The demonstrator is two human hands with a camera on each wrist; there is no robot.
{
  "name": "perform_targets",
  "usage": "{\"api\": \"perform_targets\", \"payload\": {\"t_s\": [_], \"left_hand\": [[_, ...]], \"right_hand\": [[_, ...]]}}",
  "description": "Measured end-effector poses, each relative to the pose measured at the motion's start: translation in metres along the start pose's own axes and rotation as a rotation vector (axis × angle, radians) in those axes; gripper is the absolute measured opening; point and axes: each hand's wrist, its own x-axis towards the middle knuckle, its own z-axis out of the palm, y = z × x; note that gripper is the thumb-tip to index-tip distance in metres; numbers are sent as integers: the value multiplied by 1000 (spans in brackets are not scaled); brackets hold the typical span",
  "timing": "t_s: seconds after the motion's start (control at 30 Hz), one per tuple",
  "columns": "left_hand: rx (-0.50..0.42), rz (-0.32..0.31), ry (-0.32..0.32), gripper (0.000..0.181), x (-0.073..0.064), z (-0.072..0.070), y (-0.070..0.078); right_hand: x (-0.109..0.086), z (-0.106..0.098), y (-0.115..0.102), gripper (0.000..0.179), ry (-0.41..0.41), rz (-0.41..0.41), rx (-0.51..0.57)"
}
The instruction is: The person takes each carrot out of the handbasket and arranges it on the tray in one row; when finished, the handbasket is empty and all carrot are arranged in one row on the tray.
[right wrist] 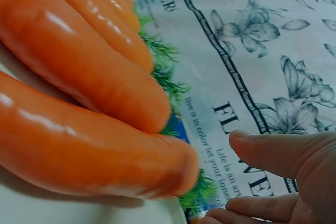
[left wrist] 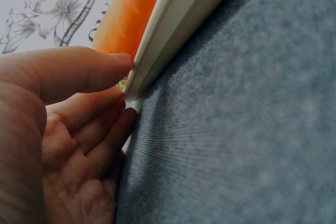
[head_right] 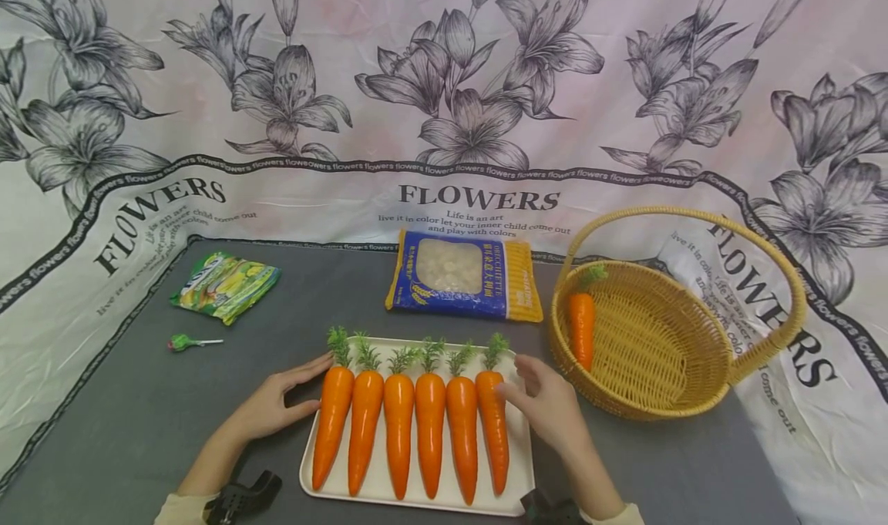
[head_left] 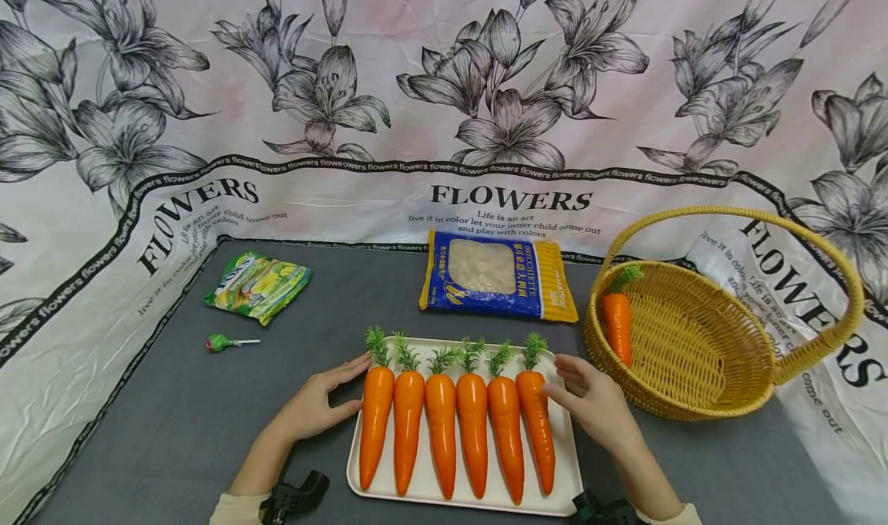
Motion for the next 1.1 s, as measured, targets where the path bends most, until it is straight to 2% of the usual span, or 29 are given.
{"api": "perform_targets", "payload": {"t_s": [0.2,0.43,0.73,0.83,0.97,1.1], "left_hand": [[-1,-3,4,59,0,0,0],[6,-10,8,58,-1,0,1],[9,-6,10,58,0,0,1],[6,-6,9,58,0,0,1],[10,-8,11,58,-1,0,1],[8,-6,8,58,-1,0,1]], "right_hand": [[-1,-9,2,58,23,-31,34],[-3,-21,6,56,66,-123,65],[-4,-64,7,52,154,-245,205],[-1,-81,7,51,186,-271,174],[6,-102,7,51,208,-267,123],[17,-121,13,51,186,-249,90]]}}
